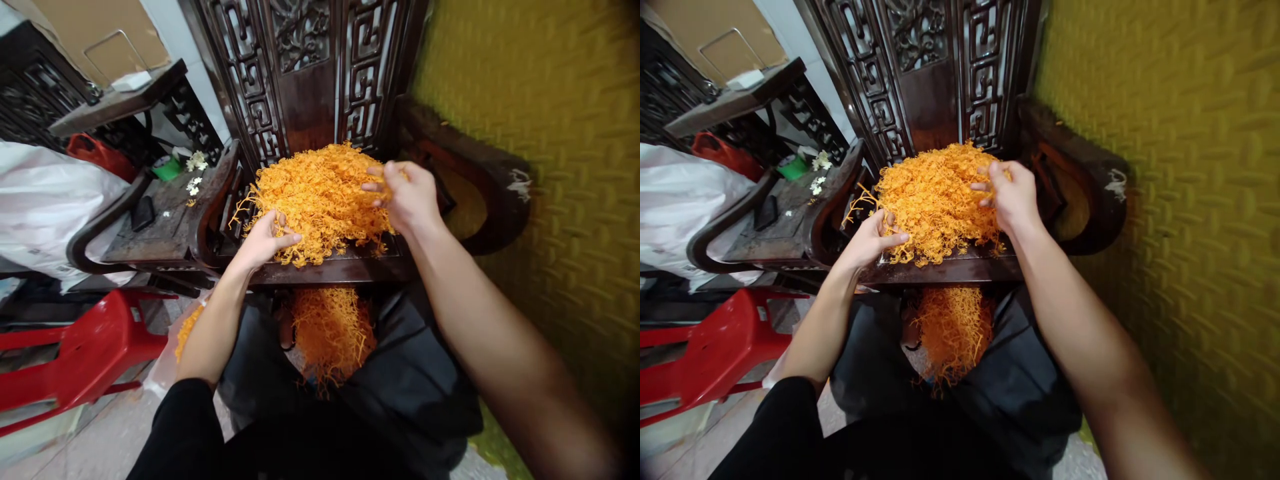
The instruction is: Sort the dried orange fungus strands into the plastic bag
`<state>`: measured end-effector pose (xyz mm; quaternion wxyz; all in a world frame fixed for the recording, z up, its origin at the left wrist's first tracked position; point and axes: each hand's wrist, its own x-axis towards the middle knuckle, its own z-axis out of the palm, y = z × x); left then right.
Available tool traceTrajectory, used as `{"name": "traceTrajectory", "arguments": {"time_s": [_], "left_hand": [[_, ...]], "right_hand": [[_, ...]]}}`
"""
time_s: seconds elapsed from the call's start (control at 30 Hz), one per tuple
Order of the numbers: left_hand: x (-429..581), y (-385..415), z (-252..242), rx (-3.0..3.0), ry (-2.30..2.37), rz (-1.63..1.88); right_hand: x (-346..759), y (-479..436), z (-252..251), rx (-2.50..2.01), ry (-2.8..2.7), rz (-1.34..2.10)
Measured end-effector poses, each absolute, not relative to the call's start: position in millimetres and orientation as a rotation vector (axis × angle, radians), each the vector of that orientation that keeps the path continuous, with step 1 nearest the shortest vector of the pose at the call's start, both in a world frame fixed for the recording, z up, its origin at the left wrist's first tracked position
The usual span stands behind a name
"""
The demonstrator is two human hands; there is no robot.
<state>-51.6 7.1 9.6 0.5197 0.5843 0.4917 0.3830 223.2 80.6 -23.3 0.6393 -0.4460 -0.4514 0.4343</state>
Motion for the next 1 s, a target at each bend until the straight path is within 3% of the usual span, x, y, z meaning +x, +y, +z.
{"name": "traceTrajectory", "arguments": {"time_s": [0.17,0.37,0.73,1.0], "left_hand": [[-42,11,3,1.369,1.117,1.116],[-30,7,8,1.501,1.151,1.151],[-35,11,22,1.182,1.197,1.194],[-57,22,22,1.084,1.075,1.484]], "right_hand": [[194,33,-10,-0.961,-1.395,1.370],[167,18,-14,-0.993,-1.828,0.990],[161,33,-22,-1.063,-1.248,1.161],[199,36,-7,-1.006,-1.111,1.523]]}}
